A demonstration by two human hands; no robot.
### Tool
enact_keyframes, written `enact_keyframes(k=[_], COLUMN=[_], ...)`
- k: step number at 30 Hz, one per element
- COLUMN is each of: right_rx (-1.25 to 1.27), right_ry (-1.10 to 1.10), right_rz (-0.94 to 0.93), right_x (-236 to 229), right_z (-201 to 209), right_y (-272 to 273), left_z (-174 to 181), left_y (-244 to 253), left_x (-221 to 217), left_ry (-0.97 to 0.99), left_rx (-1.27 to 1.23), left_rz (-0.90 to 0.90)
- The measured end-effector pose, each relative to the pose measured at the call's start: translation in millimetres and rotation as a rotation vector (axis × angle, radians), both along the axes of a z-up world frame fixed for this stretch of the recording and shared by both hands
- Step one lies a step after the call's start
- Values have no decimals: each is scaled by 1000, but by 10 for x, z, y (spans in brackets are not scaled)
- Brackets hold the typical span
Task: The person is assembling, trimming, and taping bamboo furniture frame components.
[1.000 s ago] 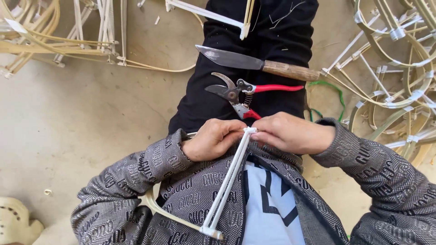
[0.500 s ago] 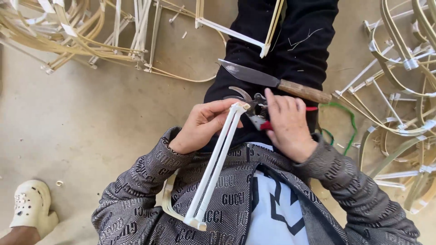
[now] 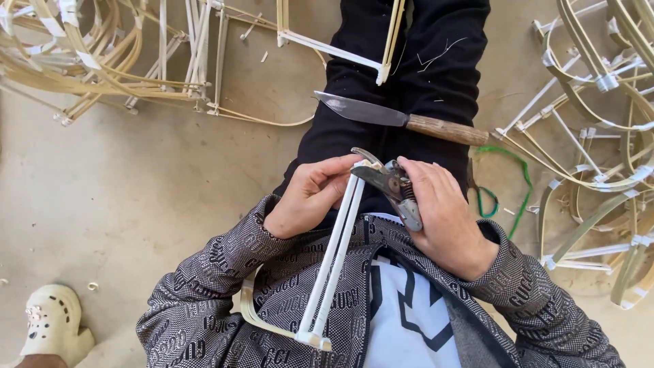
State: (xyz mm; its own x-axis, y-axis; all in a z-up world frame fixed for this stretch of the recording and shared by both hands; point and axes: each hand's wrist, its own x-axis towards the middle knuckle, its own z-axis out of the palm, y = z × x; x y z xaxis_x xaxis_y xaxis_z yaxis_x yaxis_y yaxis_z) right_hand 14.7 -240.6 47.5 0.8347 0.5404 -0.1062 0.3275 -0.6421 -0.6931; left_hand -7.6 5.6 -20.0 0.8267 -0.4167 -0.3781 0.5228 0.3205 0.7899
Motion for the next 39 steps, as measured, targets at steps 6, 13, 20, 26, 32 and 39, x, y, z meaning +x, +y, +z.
enact_keyframes(k=[6, 13, 20, 26, 32, 39], right_rx=[12, -23, -43, 109, -2, -240], right_ry=[-1, -89, -42, -67, -155, -178], right_rz=[6, 11, -64, 232, 62, 104], right_x=[10, 104, 164, 115, 552, 776], right_z=[-88, -606, -294, -143, -293, -848], right_y=[-22, -196, 26, 33, -26, 130], left_z=[109, 73, 255, 80, -142, 147], left_y=[-5, 12, 786, 960, 738, 644], left_x=[101, 62, 487, 656, 667, 744], left_ry=[-148, -148, 9, 91, 86, 134], left_rx=[45, 60, 121, -183, -385, -379], left_rz=[-70, -97, 269, 503, 414, 398])
